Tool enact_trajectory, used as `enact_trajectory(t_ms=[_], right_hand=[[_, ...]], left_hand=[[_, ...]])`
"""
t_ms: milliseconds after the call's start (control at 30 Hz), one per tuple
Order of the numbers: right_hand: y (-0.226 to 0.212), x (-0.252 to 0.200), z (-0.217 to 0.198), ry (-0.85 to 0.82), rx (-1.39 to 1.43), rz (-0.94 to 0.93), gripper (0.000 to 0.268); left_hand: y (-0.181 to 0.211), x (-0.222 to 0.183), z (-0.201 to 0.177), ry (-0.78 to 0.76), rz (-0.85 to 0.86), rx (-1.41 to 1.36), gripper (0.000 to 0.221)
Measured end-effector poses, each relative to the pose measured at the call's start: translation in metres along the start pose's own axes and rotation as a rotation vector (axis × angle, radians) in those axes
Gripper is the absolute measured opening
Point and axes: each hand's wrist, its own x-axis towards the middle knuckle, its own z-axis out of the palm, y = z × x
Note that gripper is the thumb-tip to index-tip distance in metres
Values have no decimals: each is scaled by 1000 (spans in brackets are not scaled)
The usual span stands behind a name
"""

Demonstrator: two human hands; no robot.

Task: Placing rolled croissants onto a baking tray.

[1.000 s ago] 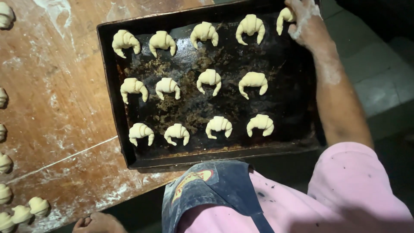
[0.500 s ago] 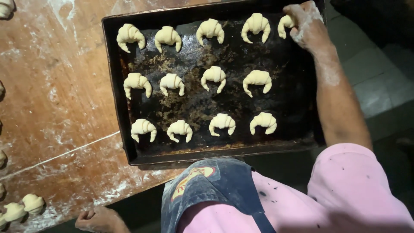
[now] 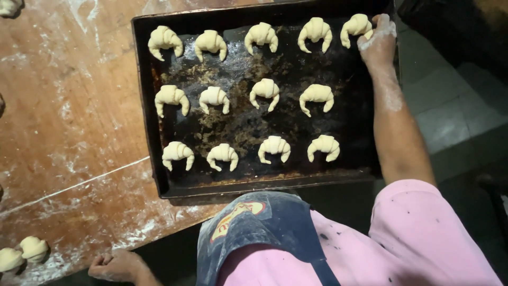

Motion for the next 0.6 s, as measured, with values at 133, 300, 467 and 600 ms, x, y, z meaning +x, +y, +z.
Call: enact_trajectory(t_ms=[133,300,467,600], right_hand=[[-5,-6,-20,69,-68,-157,45],[-137,-40,-65,18,35,-199,31],[-329,-104,-32,-408,638,-298,18],[-510,-171,11,-565,666,-339,25]], left_hand=[[-18,22,16,86,61,48,12],[25,45,2,90,-323,-635,25],[-8,90,30,21,-20,-215,22],[-33,136,19,119,-73,-196,29]])
